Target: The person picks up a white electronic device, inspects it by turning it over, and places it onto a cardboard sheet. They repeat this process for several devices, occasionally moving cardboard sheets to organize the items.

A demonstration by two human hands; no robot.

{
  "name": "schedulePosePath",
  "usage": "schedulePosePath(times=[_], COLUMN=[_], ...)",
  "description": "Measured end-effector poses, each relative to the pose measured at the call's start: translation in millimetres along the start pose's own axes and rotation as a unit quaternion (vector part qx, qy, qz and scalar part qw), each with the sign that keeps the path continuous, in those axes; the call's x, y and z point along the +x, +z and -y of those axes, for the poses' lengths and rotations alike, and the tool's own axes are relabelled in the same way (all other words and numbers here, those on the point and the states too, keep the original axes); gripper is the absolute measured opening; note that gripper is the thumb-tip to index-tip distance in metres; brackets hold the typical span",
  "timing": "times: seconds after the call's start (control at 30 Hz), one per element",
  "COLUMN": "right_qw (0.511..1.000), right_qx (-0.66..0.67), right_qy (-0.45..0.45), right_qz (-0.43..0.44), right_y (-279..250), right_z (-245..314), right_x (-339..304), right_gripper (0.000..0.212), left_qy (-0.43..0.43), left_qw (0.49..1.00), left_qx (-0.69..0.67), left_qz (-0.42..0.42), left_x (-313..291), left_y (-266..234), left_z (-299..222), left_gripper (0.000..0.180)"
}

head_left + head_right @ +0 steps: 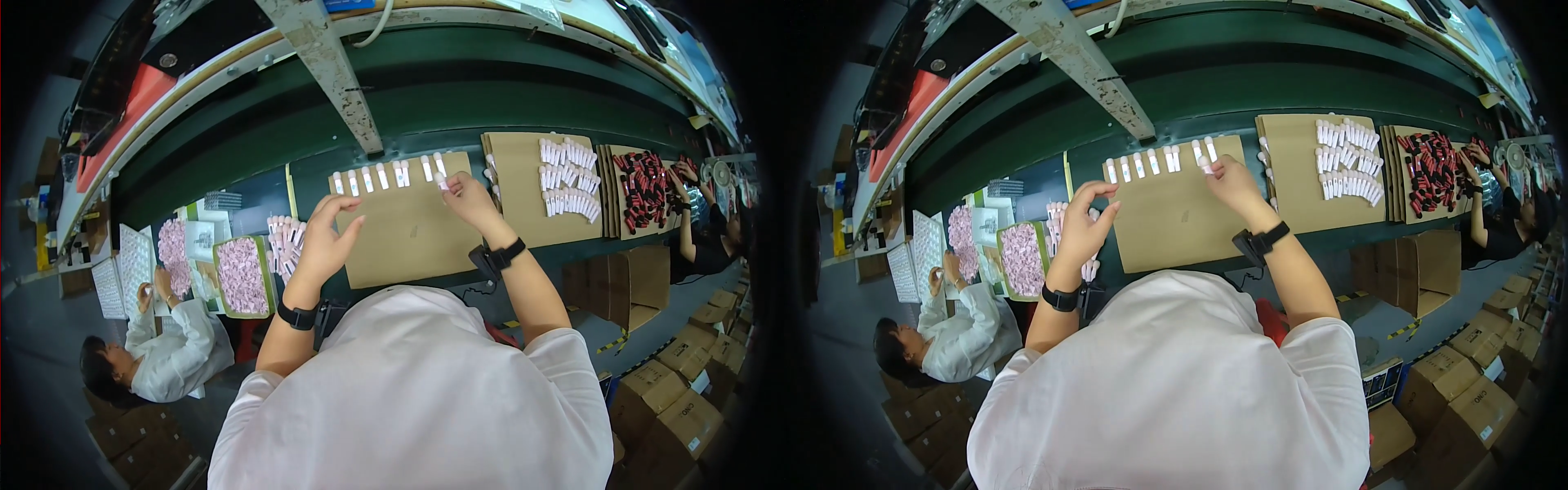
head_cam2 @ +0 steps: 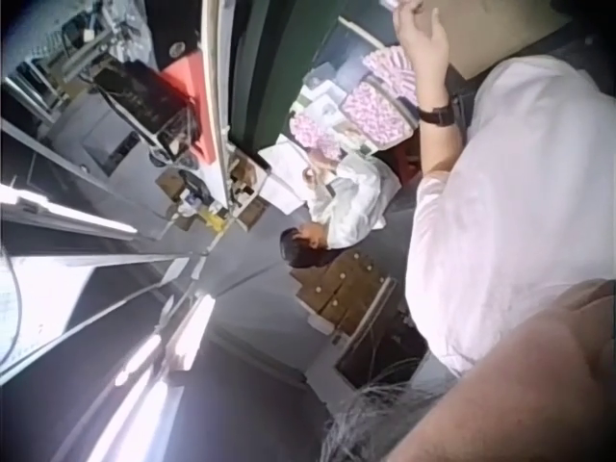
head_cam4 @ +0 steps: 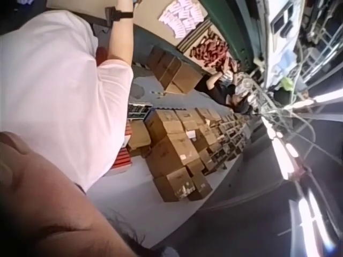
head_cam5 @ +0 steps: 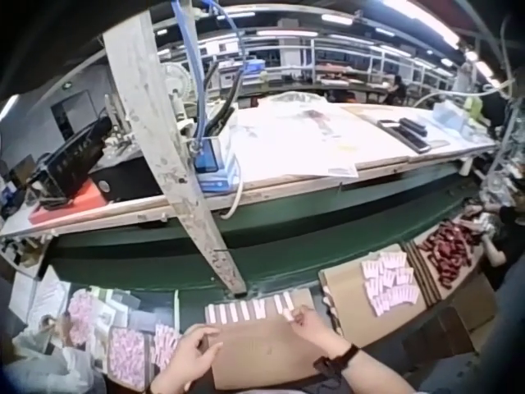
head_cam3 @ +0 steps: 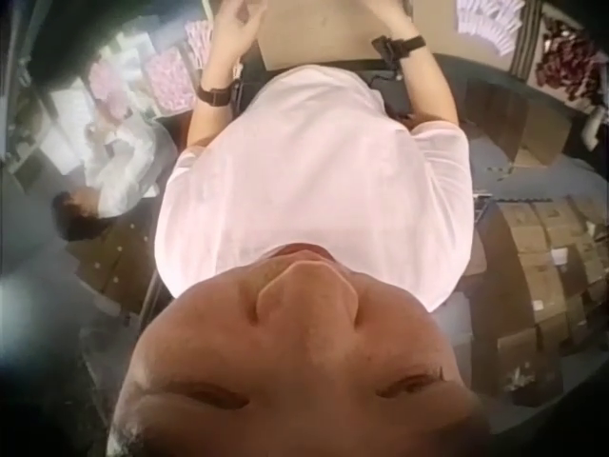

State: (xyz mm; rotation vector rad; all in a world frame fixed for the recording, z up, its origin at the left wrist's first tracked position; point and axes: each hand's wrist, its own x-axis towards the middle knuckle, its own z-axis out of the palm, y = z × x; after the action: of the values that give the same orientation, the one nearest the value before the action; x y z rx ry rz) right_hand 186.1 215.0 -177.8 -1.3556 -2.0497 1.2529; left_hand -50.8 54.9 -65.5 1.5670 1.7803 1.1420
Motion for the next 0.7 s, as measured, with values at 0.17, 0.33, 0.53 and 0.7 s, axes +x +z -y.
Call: schedulePosePath(times=[0.17, 0.33, 0.53, 0.7], right_qw=[0.99, 0.973, 0.967, 0.969], right_qx=[-0.088, -0.156, -0.184, -0.147], right_qy=[0.102, 0.156, 0.154, 0.091], right_qz=[-0.045, -0.074, -0.086, -0.179], right_y=[15, 19, 14, -29], right_z=[-68, -78, -77, -104], right_x=[51, 74, 82, 76], right_gripper=[0.025, 0.026, 0.026, 0.024], left_qy=[-0.068, -0.099, -0.109, -0.113], left_qw=[0.997, 0.994, 0.993, 0.992], left_qx=[0.035, 0.033, 0.041, 0.054], left_qz=[0.002, -0.013, -0.006, -0.001], left_x=[-15, -22, -10, -9], left_y=[1, 7, 12, 15], left_z=[44, 58, 61, 59], left_gripper=[0.023, 0.02, 0.02, 0.02])
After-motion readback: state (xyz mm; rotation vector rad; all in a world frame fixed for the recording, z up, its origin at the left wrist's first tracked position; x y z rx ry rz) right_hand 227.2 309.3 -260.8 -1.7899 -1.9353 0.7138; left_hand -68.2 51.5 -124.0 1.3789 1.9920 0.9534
